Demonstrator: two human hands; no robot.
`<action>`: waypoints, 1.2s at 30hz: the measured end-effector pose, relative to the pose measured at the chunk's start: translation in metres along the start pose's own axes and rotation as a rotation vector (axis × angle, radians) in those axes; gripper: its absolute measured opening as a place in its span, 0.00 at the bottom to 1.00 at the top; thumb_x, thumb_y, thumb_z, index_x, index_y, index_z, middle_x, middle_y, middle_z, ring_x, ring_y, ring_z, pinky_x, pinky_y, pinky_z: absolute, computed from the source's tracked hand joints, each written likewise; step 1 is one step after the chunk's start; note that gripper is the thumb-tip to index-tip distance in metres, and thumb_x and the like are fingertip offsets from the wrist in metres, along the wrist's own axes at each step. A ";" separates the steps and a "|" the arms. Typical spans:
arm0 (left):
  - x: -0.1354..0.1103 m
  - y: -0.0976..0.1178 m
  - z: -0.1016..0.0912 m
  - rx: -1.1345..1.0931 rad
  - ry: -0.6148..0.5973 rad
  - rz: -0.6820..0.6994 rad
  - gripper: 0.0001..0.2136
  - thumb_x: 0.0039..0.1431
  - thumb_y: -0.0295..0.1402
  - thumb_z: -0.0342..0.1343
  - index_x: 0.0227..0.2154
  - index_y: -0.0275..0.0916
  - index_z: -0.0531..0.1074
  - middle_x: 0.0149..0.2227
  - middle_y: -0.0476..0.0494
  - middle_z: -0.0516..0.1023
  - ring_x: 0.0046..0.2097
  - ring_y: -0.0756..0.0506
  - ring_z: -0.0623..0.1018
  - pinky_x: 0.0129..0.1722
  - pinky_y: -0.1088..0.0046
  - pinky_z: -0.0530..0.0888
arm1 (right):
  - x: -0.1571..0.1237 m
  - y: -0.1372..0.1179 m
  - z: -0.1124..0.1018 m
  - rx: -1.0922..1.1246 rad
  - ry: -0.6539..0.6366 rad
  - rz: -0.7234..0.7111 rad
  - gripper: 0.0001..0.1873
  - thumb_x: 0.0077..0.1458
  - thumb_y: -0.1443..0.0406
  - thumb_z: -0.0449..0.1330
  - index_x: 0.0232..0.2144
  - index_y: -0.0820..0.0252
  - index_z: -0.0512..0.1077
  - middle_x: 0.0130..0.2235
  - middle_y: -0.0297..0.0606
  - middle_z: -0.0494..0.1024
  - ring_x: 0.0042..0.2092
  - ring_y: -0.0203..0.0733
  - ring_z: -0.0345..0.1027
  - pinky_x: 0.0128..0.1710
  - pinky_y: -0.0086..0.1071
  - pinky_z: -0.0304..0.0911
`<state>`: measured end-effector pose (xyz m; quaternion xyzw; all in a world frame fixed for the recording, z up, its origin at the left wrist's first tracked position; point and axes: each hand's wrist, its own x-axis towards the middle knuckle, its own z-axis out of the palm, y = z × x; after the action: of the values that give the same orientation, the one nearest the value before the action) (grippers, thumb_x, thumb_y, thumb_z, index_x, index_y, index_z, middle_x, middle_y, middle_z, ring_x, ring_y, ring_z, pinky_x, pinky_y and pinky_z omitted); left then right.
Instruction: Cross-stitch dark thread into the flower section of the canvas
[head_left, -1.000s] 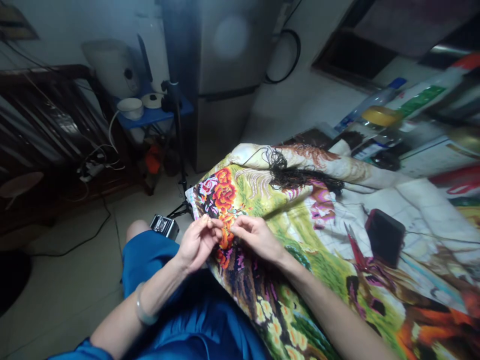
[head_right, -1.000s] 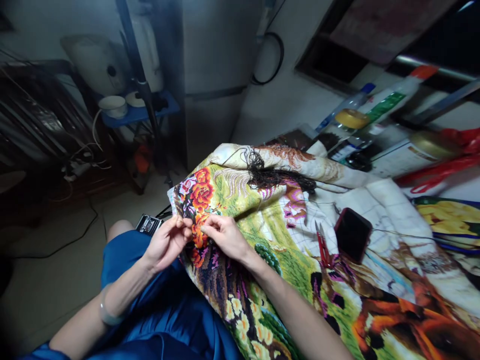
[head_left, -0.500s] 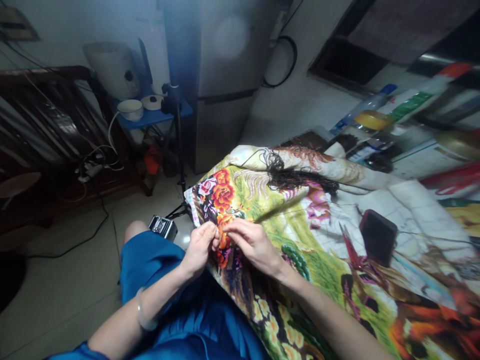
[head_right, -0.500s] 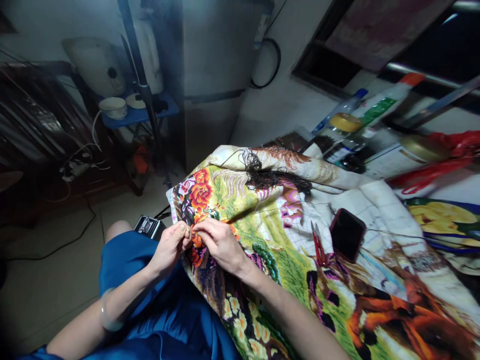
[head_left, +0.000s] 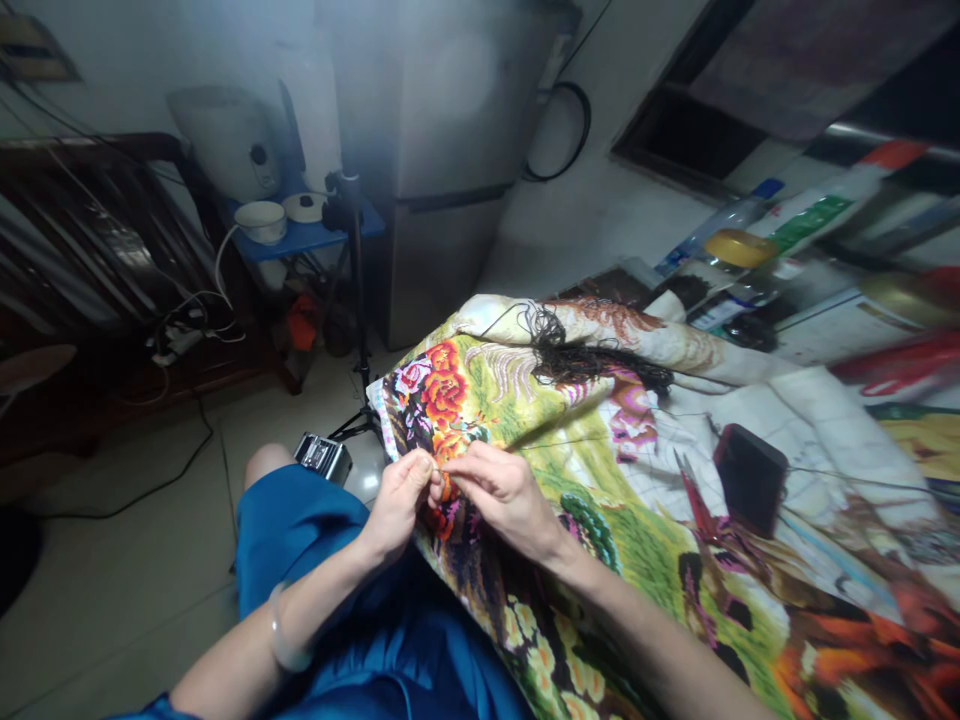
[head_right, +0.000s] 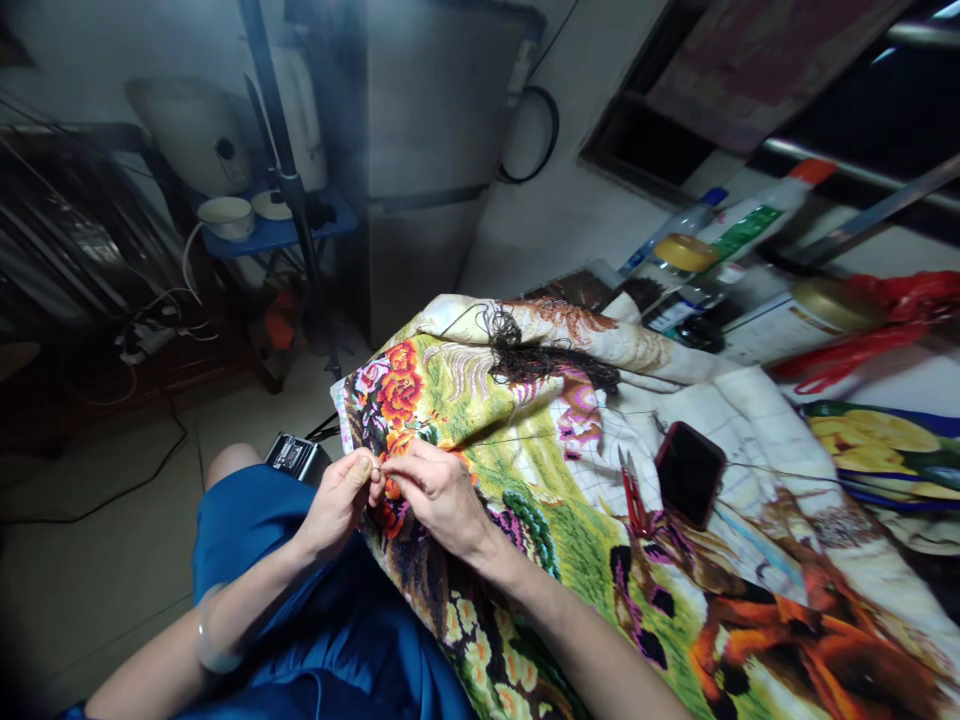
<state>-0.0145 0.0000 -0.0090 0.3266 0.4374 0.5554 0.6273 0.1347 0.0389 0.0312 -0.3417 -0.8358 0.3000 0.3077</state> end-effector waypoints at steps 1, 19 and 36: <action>0.000 0.000 0.000 -0.005 0.000 -0.002 0.21 0.52 0.53 0.57 0.21 0.38 0.67 0.19 0.52 0.66 0.22 0.52 0.63 0.24 0.75 0.62 | 0.000 0.000 0.000 -0.002 -0.002 -0.002 0.12 0.57 0.72 0.55 0.34 0.57 0.78 0.26 0.35 0.70 0.27 0.36 0.63 0.26 0.28 0.59; -0.003 0.003 0.003 -0.118 0.001 -0.090 0.22 0.48 0.53 0.61 0.21 0.37 0.66 0.18 0.53 0.66 0.21 0.53 0.63 0.22 0.77 0.61 | -0.001 0.006 0.001 0.093 -0.011 -0.041 0.14 0.58 0.74 0.54 0.36 0.58 0.78 0.27 0.34 0.69 0.28 0.34 0.63 0.27 0.26 0.59; -0.004 0.002 0.002 -0.066 -0.010 -0.056 0.22 0.50 0.53 0.59 0.21 0.37 0.66 0.19 0.53 0.66 0.21 0.53 0.64 0.23 0.77 0.62 | -0.001 0.003 0.001 0.042 0.004 -0.074 0.13 0.57 0.74 0.54 0.34 0.59 0.77 0.26 0.34 0.68 0.27 0.34 0.62 0.27 0.26 0.58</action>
<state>-0.0133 -0.0031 -0.0062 0.2961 0.4247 0.5501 0.6553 0.1361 0.0396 0.0280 -0.3046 -0.8408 0.3049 0.3276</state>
